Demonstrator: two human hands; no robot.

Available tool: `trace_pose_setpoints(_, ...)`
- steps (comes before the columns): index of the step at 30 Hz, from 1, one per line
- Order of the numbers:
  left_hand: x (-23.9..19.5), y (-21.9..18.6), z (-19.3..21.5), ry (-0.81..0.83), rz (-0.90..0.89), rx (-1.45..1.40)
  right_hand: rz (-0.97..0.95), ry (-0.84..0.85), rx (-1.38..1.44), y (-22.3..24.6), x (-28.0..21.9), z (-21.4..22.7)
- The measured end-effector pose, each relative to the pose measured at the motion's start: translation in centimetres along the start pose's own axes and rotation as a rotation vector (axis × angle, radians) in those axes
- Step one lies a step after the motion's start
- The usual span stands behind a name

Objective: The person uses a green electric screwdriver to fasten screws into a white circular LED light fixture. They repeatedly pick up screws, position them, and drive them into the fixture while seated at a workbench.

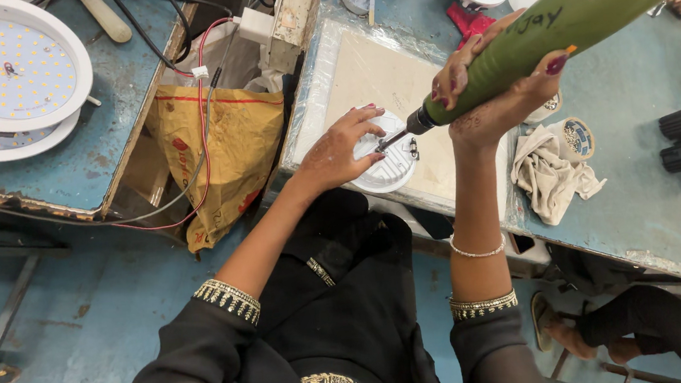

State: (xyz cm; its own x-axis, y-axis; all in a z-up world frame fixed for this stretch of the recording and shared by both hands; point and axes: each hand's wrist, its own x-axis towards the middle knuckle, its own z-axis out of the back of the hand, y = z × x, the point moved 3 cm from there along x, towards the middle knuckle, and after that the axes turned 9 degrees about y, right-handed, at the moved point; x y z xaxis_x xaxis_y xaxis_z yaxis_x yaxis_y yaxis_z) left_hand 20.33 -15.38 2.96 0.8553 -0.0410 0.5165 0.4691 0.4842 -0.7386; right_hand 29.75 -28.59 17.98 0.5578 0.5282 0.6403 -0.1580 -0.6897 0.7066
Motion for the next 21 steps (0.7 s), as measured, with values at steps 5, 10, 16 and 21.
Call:
trace_pose_setpoints(5, 0.2, 0.6, -0.4, 0.004, 0.034, 0.009, 0.008, 0.034, -0.020, 0.2, 0.3, -0.4)
trace_pose_setpoints(10, 0.1, 1.0, -0.7, -0.010, 0.001, 0.008, 0.001, 0.033, -0.010, 0.2, 0.6, -0.4)
trace_pose_setpoints(16, -0.1, 1.3, -1.0, -0.031, -0.009, -0.008, -0.015, 0.022, 0.021, 0.1, 0.7, -0.6)
trace_pose_setpoints(21, -0.2, 1.2, -1.0, -0.057, -0.024, 0.004, 0.015, 0.068, -0.043, 0.5, 1.0, -1.1)
